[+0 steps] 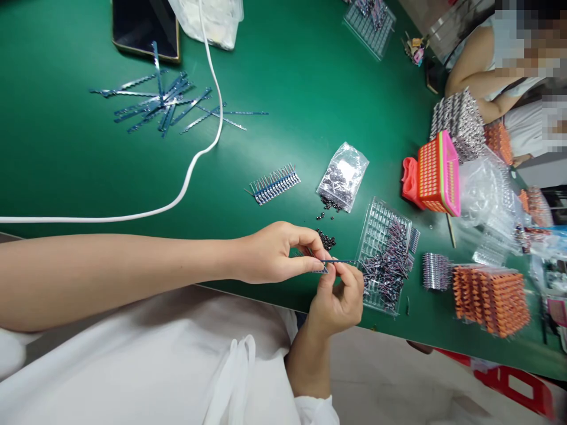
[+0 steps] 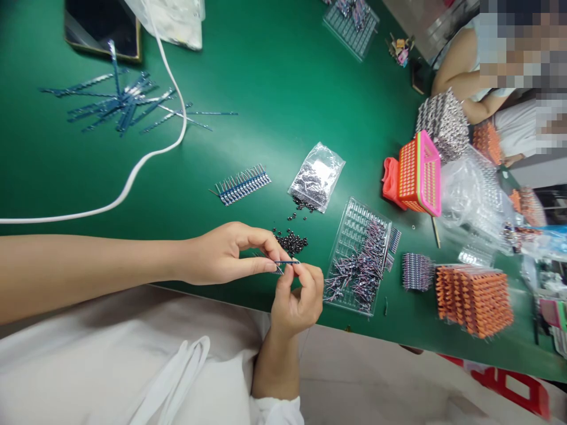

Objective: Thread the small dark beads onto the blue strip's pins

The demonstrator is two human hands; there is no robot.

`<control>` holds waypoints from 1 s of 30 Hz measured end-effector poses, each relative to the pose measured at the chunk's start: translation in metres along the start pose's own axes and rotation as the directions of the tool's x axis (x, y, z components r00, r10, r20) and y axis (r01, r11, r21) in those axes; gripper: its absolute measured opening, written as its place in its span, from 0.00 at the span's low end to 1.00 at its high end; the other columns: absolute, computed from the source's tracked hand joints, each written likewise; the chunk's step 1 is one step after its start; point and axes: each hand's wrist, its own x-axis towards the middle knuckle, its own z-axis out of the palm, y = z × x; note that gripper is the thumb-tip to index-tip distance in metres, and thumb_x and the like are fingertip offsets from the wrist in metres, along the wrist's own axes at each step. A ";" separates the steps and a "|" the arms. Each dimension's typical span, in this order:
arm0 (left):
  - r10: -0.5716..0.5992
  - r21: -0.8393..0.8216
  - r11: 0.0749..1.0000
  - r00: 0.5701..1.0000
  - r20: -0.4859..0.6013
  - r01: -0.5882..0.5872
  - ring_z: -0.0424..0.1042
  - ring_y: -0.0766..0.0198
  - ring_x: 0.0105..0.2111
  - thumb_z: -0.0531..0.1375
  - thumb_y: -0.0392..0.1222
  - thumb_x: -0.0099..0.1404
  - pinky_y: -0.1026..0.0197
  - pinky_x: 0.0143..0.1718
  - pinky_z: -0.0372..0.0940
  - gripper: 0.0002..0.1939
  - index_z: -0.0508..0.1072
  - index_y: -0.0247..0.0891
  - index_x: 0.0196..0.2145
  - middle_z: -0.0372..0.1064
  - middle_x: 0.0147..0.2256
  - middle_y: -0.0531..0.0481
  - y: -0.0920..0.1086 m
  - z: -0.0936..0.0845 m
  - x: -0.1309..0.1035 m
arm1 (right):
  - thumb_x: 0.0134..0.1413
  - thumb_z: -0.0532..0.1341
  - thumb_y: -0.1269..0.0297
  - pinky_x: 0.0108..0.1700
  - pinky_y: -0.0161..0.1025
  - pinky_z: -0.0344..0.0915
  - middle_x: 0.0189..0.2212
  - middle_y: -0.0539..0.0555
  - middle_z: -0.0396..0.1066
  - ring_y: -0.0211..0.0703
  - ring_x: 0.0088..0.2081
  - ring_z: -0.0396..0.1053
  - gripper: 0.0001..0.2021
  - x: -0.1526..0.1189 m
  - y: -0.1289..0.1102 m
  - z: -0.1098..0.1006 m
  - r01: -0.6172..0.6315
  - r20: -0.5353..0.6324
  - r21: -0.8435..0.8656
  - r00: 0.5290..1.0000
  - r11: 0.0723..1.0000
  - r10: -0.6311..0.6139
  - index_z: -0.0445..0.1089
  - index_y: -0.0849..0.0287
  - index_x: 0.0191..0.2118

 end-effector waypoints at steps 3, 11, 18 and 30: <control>-0.004 0.010 1.000 1.000 -0.003 0.004 0.77 0.61 0.44 0.61 0.42 0.66 0.59 0.47 0.69 0.07 0.76 0.36 0.37 0.80 0.41 0.47 0.002 0.000 0.001 | 0.56 0.66 0.70 0.37 0.38 0.72 0.33 0.51 0.74 0.39 0.35 0.74 0.05 -0.001 0.000 0.000 0.031 -0.005 -0.059 0.999 0.998 -0.031 0.73 0.57 0.39; 0.009 0.082 0.997 1.000 -0.015 -0.008 0.77 0.62 0.41 0.61 0.42 0.66 0.61 0.44 0.69 0.07 0.77 0.36 0.38 0.80 0.41 0.48 0.001 0.000 0.001 | 0.57 0.65 0.68 0.37 0.41 0.75 0.33 0.52 0.74 0.40 0.35 0.75 0.03 0.001 0.000 0.000 0.079 0.016 -0.130 0.997 0.988 -0.077 0.72 0.57 0.38; 0.024 0.089 0.996 0.999 -0.025 -0.021 0.77 0.62 0.40 0.61 0.42 0.65 0.61 0.44 0.69 0.07 0.77 0.37 0.37 0.80 0.40 0.48 0.000 0.000 0.001 | 0.56 0.66 0.69 0.37 0.40 0.75 0.33 0.51 0.74 0.39 0.35 0.75 0.05 0.001 0.000 0.000 0.033 0.010 -0.077 0.999 0.997 -0.032 0.72 0.57 0.38; -0.081 -0.090 0.993 0.997 0.000 0.080 0.76 0.61 0.39 0.62 0.42 0.64 0.59 0.44 0.70 0.08 0.76 0.34 0.37 0.78 0.37 0.46 -0.001 0.001 0.003 | 0.58 0.63 0.71 0.35 0.37 0.71 0.31 0.50 0.72 0.37 0.33 0.72 0.03 0.000 -0.002 0.001 -0.068 0.034 0.061 0.997 0.996 0.066 0.72 0.57 0.38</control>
